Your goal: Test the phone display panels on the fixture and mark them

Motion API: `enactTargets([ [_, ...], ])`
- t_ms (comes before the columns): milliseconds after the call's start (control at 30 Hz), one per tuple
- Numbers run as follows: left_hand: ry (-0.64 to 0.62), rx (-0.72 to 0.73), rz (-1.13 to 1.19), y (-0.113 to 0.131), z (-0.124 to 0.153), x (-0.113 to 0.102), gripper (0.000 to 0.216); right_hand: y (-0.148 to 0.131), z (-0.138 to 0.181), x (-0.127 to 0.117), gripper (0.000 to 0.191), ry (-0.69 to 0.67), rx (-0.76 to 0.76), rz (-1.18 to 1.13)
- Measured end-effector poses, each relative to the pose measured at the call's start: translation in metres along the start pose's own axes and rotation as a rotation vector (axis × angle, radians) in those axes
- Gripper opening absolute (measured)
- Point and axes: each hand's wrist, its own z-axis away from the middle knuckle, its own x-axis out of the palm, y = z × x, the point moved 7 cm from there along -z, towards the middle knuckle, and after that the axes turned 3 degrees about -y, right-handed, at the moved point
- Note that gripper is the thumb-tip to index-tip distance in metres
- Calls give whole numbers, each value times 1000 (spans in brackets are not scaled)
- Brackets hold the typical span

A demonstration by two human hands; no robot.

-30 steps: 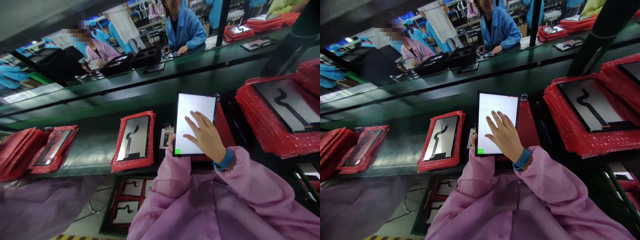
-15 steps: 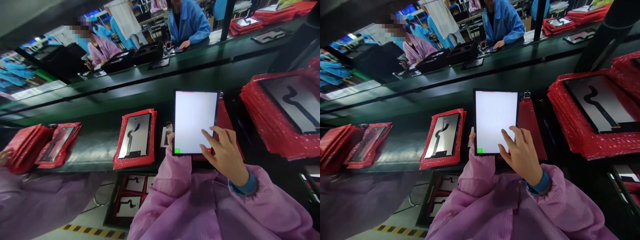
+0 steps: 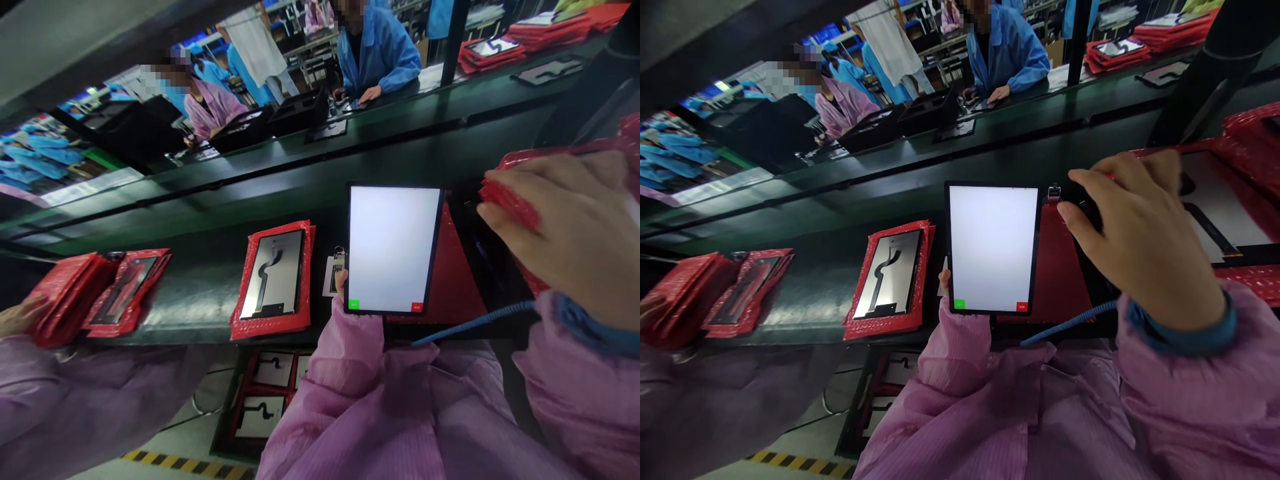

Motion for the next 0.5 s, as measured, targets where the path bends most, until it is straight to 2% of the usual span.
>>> enactTargets([
  [133, -60, 5, 1, -1, 2, 6, 85, 17, -49, 53, 39, -127, -78, -78],
  [233, -154, -15, 67, -1, 3, 12, 83, 22, -64, 71, 27, -209, -29, -198],
  [333, -234, -32, 133, -2, 1, 17, 77, 20, -62, 68, 21, -311, 137, -171],
  [400, -256, -34, 153, -3, -1, 17, 72, 14, -58, 59, 21, -345, 189, -103],
  [433, -256, -29, 163, -3, -3, 17, 69, 10, -56, 55, 22, -345, 176, -81],
  [500, -230, -7, 175, -3, -6, 14, 64, -2, -53, 49, 24, -310, 53, -101],
])
